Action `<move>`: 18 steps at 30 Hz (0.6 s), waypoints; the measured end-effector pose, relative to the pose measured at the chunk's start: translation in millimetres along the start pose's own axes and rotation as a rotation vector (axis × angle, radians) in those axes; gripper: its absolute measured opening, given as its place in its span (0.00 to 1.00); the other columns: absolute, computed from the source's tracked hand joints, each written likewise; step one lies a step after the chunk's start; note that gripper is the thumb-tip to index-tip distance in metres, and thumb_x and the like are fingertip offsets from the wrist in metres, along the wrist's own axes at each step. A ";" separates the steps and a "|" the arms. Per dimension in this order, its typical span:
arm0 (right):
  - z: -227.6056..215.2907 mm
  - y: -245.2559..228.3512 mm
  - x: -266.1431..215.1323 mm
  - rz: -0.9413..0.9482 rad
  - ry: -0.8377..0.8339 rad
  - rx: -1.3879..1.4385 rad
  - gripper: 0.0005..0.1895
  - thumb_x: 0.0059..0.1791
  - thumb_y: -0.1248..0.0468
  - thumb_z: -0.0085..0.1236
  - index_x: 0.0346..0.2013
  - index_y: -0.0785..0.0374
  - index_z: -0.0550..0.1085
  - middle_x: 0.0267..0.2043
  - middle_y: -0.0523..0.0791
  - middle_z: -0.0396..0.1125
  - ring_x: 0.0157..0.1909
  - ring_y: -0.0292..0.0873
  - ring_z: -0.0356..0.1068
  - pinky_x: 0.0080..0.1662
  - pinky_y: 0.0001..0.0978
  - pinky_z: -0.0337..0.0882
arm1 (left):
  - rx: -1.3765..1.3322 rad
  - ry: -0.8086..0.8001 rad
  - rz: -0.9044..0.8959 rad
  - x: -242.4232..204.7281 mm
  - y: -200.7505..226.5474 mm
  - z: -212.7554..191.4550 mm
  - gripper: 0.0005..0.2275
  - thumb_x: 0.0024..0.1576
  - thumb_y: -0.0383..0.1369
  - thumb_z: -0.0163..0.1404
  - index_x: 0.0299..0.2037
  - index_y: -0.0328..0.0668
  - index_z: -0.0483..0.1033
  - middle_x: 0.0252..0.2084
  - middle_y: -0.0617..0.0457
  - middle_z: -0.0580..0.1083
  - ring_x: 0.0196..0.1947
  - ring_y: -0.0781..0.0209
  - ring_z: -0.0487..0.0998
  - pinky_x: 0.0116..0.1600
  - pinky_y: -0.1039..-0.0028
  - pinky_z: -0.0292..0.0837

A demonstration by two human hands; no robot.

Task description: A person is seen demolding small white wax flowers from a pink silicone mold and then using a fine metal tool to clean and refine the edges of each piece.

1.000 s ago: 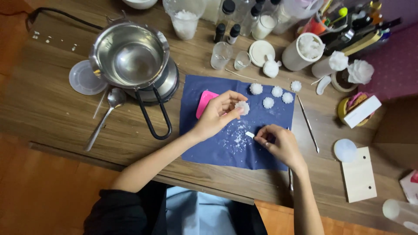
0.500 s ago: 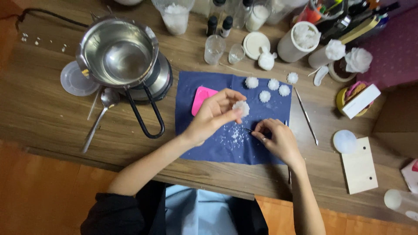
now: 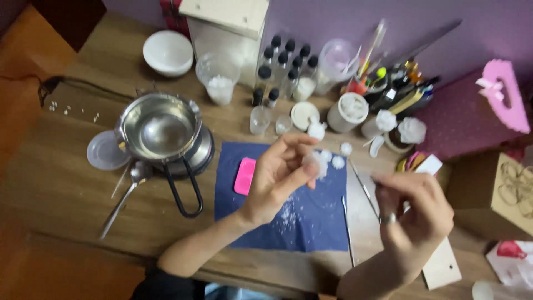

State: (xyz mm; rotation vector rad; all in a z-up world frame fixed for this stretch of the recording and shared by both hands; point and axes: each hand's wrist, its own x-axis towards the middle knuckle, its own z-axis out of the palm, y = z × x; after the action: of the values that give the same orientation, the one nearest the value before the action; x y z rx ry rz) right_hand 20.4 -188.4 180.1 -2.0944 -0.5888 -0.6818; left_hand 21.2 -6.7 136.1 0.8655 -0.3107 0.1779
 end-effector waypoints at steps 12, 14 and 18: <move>28.9 -4.5 11.2 -0.087 -0.108 0.214 0.09 0.44 0.63 0.51 0.24 0.66 0.69 0.20 0.45 0.67 0.22 0.37 0.65 0.29 0.22 0.64 | 0.017 -0.069 -0.155 2.5 9.0 -6.6 0.11 0.55 0.27 0.51 0.45 0.34 0.67 0.34 0.50 0.70 0.28 0.61 0.75 0.36 0.78 0.74; 31.4 -2.0 9.8 -0.095 -0.129 0.242 0.08 0.44 0.63 0.52 0.24 0.66 0.70 0.22 0.46 0.67 0.24 0.38 0.66 0.31 0.23 0.65 | 0.024 -0.077 -0.197 -0.7 11.0 -5.4 0.10 0.54 0.27 0.52 0.44 0.34 0.67 0.33 0.50 0.71 0.28 0.61 0.74 0.36 0.79 0.73; 32.8 3.0 8.2 -0.106 -0.147 0.281 0.10 0.45 0.61 0.48 0.25 0.65 0.72 0.28 0.50 0.68 0.28 0.41 0.70 0.35 0.25 0.70 | 0.070 -0.115 -0.231 -3.7 13.8 -3.5 0.09 0.54 0.29 0.52 0.43 0.35 0.69 0.31 0.50 0.71 0.26 0.65 0.73 0.36 0.81 0.71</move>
State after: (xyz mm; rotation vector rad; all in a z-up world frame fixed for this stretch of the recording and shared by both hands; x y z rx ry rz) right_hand 36.7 -161.6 167.2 -1.8698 -0.8334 -0.4747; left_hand 14.6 4.7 142.7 0.9752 -0.3105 -0.0758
